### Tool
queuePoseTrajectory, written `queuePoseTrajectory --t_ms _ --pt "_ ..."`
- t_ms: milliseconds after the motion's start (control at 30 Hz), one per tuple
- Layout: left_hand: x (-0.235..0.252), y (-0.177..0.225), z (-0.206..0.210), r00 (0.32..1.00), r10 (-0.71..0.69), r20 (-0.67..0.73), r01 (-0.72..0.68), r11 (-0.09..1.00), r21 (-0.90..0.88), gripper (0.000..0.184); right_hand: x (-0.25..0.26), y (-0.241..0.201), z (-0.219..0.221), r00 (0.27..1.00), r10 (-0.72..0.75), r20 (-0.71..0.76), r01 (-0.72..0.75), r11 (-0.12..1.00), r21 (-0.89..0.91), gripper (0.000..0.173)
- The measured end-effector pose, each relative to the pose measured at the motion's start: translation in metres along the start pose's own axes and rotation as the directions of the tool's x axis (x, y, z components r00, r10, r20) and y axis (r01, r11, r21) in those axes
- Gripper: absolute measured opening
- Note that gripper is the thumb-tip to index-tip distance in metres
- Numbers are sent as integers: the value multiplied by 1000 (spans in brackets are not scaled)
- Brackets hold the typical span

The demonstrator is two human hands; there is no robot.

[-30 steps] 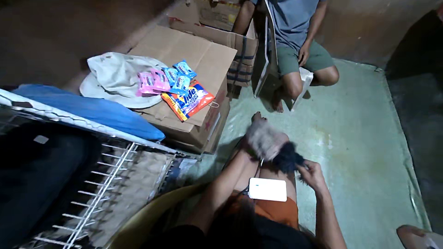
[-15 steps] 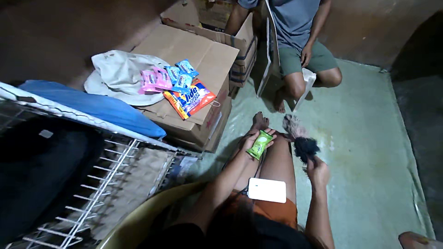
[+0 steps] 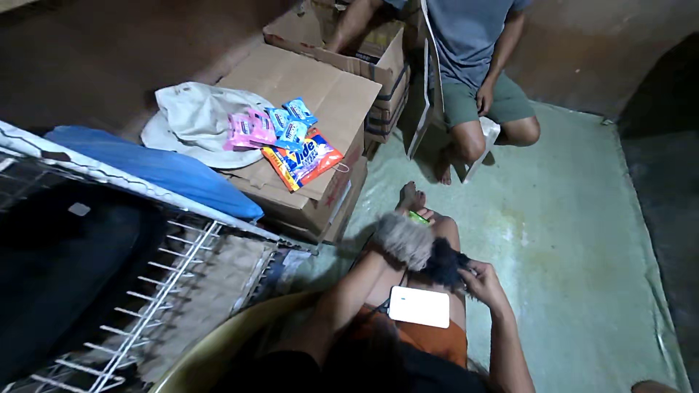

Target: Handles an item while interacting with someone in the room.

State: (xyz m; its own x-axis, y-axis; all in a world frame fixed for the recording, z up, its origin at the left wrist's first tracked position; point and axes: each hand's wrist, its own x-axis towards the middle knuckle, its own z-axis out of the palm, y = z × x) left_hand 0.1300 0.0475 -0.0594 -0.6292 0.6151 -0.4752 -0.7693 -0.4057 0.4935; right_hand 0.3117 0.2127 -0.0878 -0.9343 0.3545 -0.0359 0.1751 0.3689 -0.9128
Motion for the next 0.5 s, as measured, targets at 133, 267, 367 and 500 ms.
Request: queuePoseTrajectory --t_ms 133,267,367,500 --pt "42 -17 -63 954 -70 290 104 989 -102 59 10 0 -4 929 239 -281 -330 880 -342 27" --pt "24 -14 -49 993 9 116 -10 1000 11 46 2 -2 1 978 57 -199 -54 998 22 20" --pt "9 -6 -14 999 7 31 -9 998 61 55 1 7 2 1000 14 -7 -14 1000 -15 19" --pt "42 -17 -64 939 -93 331 134 986 -104 63 9 0 -12 906 239 -349 -357 874 -330 28"
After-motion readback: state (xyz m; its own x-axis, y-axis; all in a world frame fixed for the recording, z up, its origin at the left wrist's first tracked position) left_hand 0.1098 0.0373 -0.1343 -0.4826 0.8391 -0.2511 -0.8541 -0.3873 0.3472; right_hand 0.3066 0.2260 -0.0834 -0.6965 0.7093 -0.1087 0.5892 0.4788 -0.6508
